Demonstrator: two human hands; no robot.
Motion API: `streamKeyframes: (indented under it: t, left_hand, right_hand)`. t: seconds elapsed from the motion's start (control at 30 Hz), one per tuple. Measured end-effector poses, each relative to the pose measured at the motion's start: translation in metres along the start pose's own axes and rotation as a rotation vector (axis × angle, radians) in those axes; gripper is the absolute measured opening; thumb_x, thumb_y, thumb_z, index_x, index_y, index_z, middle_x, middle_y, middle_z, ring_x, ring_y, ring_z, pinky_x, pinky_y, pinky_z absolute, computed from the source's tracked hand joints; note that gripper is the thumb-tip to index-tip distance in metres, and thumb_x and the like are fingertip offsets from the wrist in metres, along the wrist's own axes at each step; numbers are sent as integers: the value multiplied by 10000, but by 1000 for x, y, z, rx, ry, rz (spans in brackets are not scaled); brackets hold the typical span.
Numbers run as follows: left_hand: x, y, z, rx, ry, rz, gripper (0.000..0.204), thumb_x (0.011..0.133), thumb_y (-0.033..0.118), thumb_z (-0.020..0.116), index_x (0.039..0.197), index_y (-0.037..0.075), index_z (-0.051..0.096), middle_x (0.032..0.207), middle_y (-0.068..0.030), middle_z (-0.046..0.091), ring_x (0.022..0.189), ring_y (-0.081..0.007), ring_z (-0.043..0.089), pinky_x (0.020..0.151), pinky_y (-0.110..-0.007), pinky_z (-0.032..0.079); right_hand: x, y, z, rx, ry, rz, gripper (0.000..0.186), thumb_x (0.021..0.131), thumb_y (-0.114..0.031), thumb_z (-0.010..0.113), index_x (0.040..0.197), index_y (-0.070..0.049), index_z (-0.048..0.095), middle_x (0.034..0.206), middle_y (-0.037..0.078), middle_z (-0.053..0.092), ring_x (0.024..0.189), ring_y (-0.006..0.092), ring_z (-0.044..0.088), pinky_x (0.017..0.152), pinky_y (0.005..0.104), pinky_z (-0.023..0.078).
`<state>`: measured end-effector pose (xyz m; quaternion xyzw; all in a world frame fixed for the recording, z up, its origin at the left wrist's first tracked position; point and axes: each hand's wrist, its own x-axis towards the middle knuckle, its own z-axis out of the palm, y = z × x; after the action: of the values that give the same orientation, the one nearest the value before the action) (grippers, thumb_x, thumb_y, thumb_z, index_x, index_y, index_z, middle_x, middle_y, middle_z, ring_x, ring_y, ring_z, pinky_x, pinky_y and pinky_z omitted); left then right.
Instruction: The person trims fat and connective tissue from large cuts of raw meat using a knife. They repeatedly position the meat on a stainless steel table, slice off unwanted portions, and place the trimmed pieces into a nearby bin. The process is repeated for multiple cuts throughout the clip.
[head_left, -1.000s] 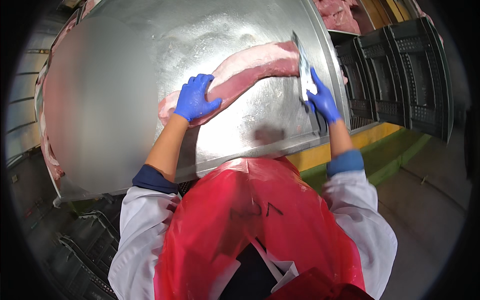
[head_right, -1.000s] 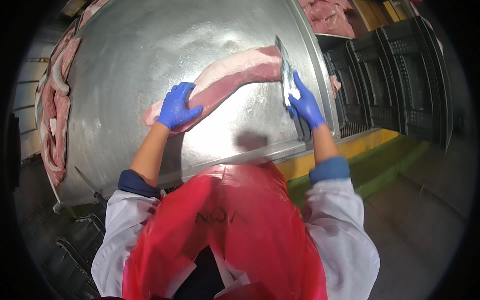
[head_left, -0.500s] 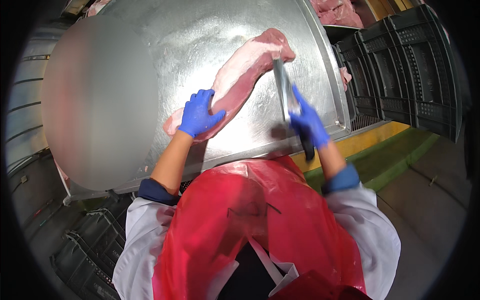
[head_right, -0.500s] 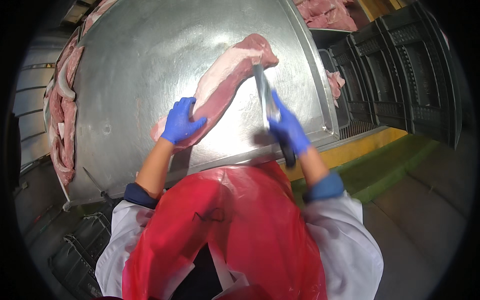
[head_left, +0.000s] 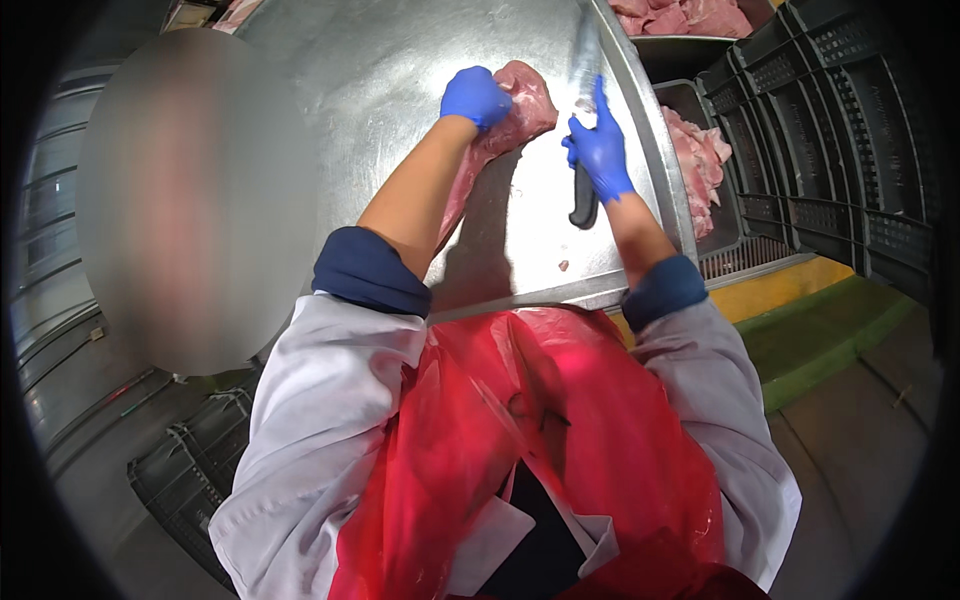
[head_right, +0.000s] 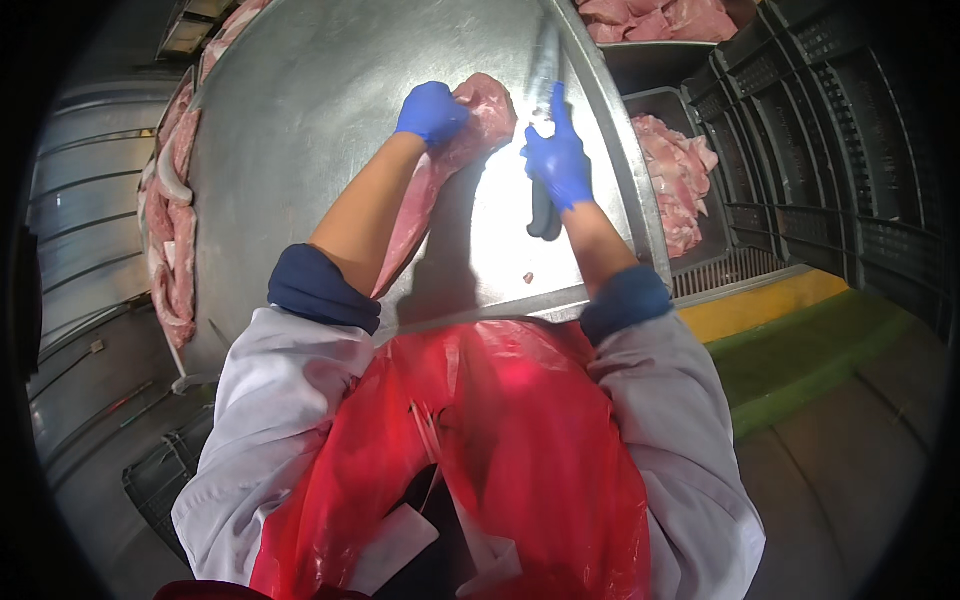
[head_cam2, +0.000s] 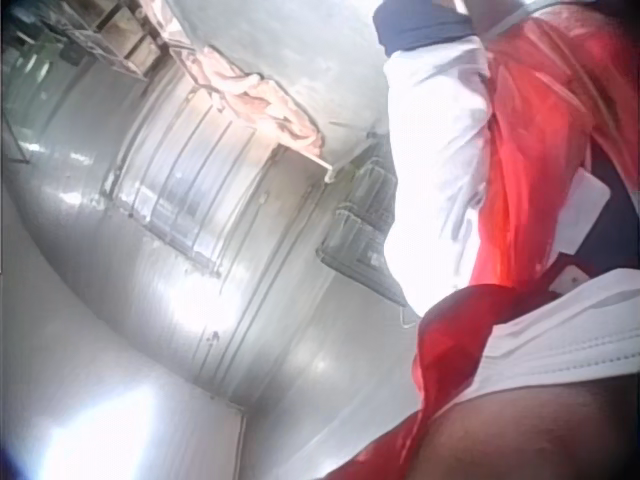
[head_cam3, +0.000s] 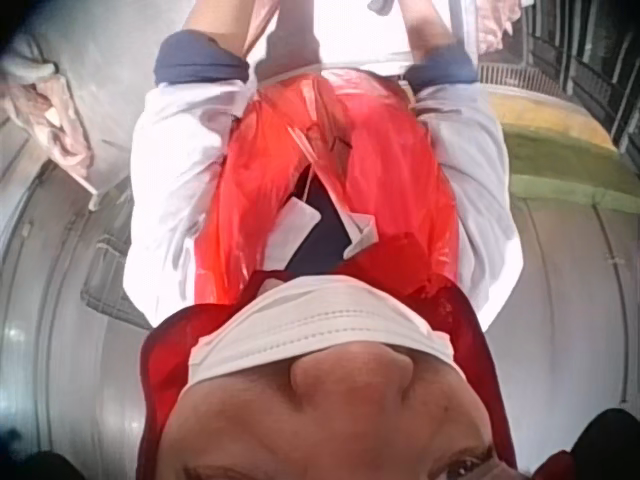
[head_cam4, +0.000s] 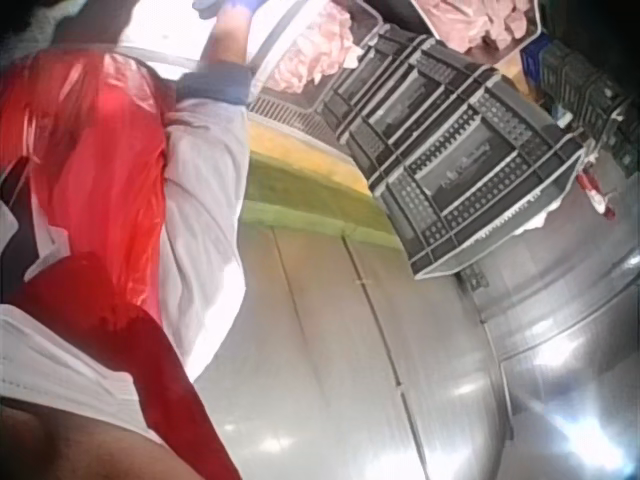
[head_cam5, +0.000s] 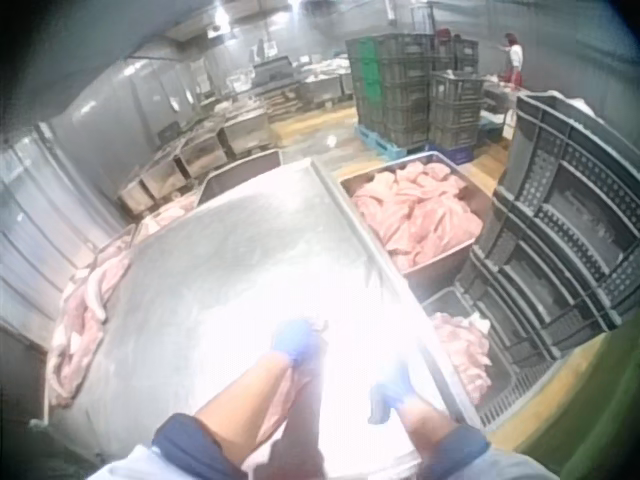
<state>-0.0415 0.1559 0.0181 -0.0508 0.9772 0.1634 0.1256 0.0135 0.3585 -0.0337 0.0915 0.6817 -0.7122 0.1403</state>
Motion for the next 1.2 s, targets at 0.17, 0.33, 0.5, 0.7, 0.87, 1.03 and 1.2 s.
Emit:
streamKeyframes:
  t: [0.17, 0.33, 0.5, 0.7, 0.87, 1.03, 1.2]
  left_hand:
    - [10, -13, 4, -190, -46, -38, 388, 846, 354, 693, 836, -32, 728, 817, -232, 695, 788, -329, 677, 730, -403, 533]
    - [12, -28, 6, -301, 4, -73, 355, 858, 321, 734, 772, -22, 707, 676, -136, 666, 643, -176, 610, 638, -349, 509]
    - [13, -4, -14, -536, -109, -102, 265, 847, 237, 700, 801, -24, 709, 688, -95, 667, 634, -156, 615, 628, -326, 512]
    - [32, -49, -27, -456, -34, 43, 248, 821, 184, 674, 865, -59, 698, 812, -87, 683, 723, -140, 596, 689, -283, 499]
    - [43, -49, -37, -319, -94, -21, 275, 883, 255, 629, 951, -1, 703, 858, -183, 682, 815, -301, 654, 737, -407, 521]
    - [66, -109, -53, 160, 35, 359, 435, 1004, 380, 475, 825, 62, 713, 766, -215, 686, 724, -367, 670, 703, -480, 527]
    - [62, -62, -101, 399, -197, 418, 528, 1049, 426, 391, 796, 95, 714, 713, -175, 666, 660, -342, 664, 621, -473, 521]
  right_hand:
    - [32, -8, 36, -151, -264, -19, 779, 944, -102, 579, 1601, -296, 208, 764, 99, 646, 563, 135, 594, 513, 303, 508]
    - [-54, -10, 14, -304, -456, 74, 769, 944, -113, 556, 1592, -353, 218, 750, 101, 654, 574, 142, 603, 572, 315, 538]
    - [17, -9, 41, -248, -406, -7, 757, 939, -129, 574, 1593, -312, 238, 743, 81, 648, 556, 138, 586, 563, 313, 534]
    - [-52, 3, 18, -323, -543, -41, 707, 962, -171, 571, 1585, -310, 267, 741, 67, 644, 580, 123, 585, 572, 297, 537]
    - [12, -12, 49, -562, -615, -46, 715, 954, -253, 520, 1599, -299, 213, 788, 84, 651, 634, 181, 618, 644, 334, 553]
    - [-19, 3, 21, -517, -701, -169, 629, 957, -258, 553, 1553, -240, 350, 799, 67, 663, 648, 145, 615, 618, 303, 540]
    - [24, 23, 65, -475, -625, -23, 620, 973, -216, 588, 1549, -171, 365, 721, 23, 598, 543, 86, 516, 468, 253, 446]
